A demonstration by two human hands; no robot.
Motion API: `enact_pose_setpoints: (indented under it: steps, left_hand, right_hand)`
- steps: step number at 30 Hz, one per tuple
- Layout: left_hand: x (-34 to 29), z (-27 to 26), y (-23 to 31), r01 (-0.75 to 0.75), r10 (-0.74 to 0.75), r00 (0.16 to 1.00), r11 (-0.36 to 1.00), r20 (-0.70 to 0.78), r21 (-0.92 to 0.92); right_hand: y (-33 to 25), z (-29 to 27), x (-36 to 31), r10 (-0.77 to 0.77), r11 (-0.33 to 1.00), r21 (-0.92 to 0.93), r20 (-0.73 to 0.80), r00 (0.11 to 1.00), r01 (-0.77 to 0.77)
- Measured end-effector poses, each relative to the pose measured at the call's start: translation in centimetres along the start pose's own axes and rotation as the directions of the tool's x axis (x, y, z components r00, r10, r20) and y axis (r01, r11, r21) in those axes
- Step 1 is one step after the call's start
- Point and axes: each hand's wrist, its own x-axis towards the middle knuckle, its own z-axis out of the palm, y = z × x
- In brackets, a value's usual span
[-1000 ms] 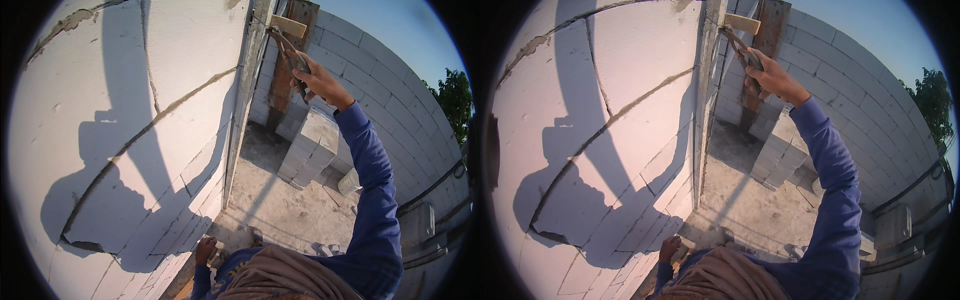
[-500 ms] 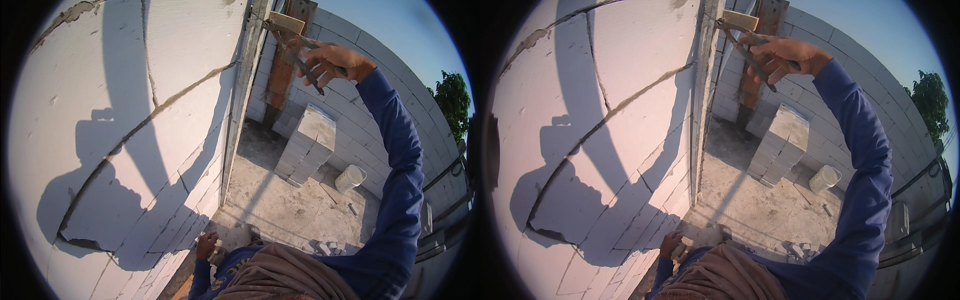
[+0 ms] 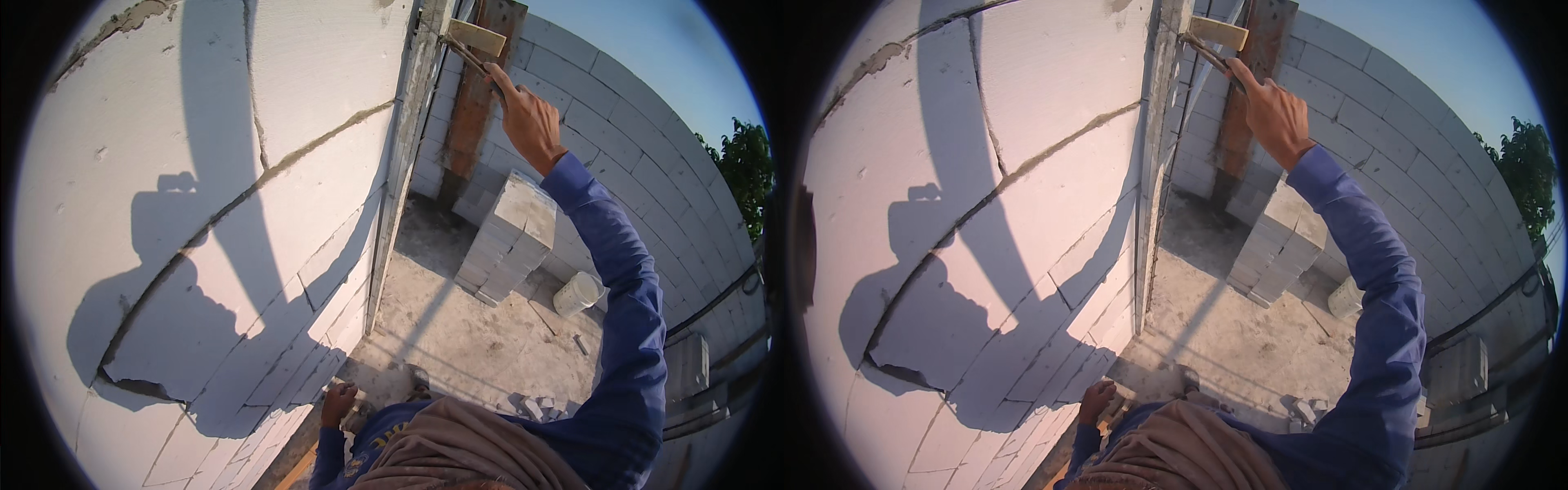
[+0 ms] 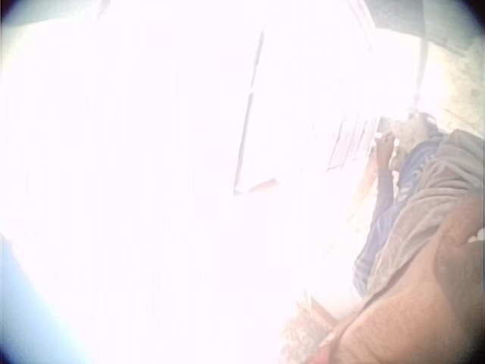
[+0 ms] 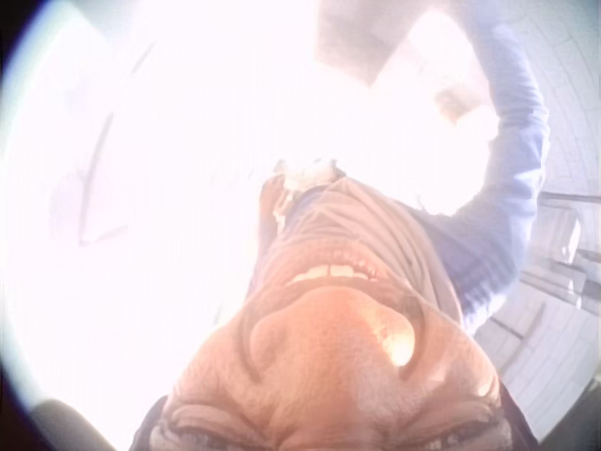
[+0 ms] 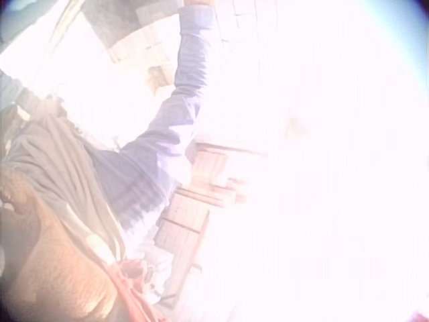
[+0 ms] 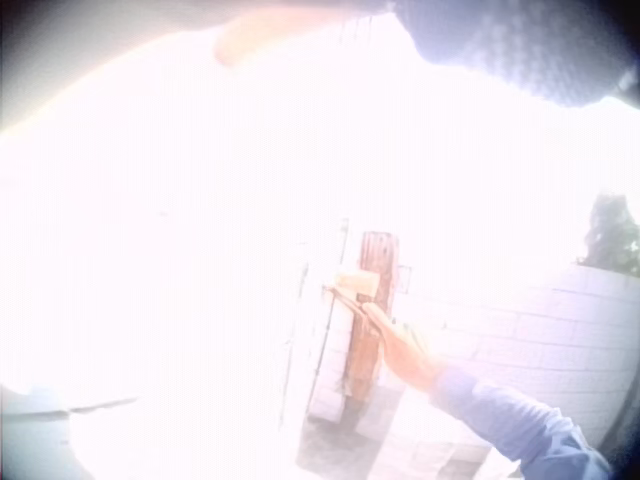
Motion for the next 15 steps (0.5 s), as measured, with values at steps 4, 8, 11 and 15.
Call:
enact_pose_setpoints:
  steps: [4, 8, 11, 15]
  left_hand:
    - [0.0, -0.9, -0.4, -0.005, 0.005, 1.0, 0.999, 0.005, 0.035]
    - [-0.1, -0.8, 0.4, 0.017, -0.017, 1.0, 0.999, -0.003, -0.028]
    - [-0.4, -0.8, -0.1, -0.03, 0.029, 0.999, 0.999, -0.041, -0.016]
    - [-0.4, -0.5, 0.2, -0.023, 0.022, 0.999, 0.999, -0.037, -0.034]
  right_hand:
    - [2.2, 1.3, 0.9, -0.104, 0.406, 0.797, 0.526, 0.844, -0.447]
    - [3.0, -0.4, 1.3, -0.322, 0.014, 0.734, 0.646, 0.692, -0.679]
    - [1.1, -2.6, 1.2, -0.048, 0.629, 0.705, 0.456, 0.889, -0.328]
    - [0.0, -2.8, 0.8, 0.017, 0.857, 0.485, 0.311, 0.95, -0.174]
